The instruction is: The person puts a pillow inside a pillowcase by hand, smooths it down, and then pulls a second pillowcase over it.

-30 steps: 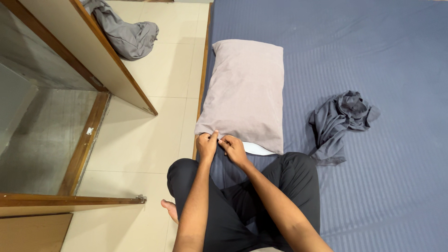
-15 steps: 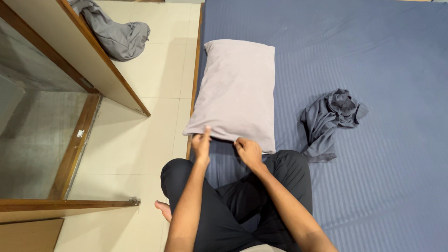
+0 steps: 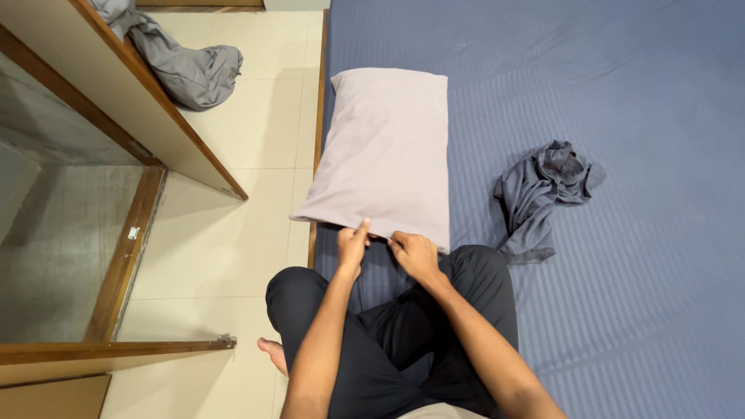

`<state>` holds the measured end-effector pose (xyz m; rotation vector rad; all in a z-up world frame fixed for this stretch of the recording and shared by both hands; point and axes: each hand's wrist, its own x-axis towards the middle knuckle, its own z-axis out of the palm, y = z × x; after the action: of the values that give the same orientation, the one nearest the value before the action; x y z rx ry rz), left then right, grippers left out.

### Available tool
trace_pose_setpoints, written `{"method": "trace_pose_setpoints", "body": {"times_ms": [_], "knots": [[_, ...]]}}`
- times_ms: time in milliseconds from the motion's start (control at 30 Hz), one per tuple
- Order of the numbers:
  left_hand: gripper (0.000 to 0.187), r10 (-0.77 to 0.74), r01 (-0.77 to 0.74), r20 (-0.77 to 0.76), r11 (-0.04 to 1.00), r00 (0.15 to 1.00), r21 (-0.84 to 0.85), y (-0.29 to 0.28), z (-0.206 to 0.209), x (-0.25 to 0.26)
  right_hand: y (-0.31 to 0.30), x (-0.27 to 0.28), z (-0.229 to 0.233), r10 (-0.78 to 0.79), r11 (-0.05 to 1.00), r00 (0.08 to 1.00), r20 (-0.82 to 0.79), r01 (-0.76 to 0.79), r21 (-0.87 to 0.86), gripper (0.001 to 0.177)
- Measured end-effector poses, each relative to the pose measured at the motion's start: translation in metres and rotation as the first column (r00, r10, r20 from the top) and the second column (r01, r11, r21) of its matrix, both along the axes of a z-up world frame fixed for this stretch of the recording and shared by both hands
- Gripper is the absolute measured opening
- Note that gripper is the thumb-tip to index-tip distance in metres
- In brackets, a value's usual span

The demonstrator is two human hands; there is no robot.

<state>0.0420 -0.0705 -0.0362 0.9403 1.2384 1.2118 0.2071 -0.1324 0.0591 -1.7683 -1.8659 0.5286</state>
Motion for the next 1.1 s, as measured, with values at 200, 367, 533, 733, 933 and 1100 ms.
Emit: {"method": "trace_pose_setpoints", "body": {"times_ms": [200,367,533,733,933,1100], "knots": [[0.039,0.183,-0.184,0.176,0.983,0.967,-0.011,0.013,-0.008,-0.021,-0.015,0.05,0.021,-0.115,0.993,0.989,0.09,0.112,0.04,0.024],[0.04,-0.063,0.073,0.061,0.982,0.996,-0.174,-0.005,0.004,0.01,-0.017,0.063,0.039,-0.181,0.982,0.983,0.018,0.18,0.061,0.023],[0.035,-0.289,0.312,0.127,0.919,0.949,-0.24,-0.005,0.0,0.024,-0.023,0.054,0.038,-0.016,0.979,1.0,-0.01,0.018,0.205,0.019],[0.033,-0.158,0.21,0.24,0.955,0.958,-0.208,-0.005,0.013,0.003,-0.033,0.07,0.043,-0.055,0.996,0.998,0.028,0.053,0.067,0.022],[0.035,-0.453,0.487,0.185,0.839,0.872,-0.242,-0.028,0.033,0.053,-0.036,0.047,0.03,0.001,0.993,0.999,0.034,-0.005,0.119,0.022],[0.03,-0.439,0.436,0.019,0.897,0.898,0.072,-0.021,0.013,0.05,-0.045,0.052,0.038,0.013,0.986,0.997,0.076,-0.025,0.164,0.021]]}}
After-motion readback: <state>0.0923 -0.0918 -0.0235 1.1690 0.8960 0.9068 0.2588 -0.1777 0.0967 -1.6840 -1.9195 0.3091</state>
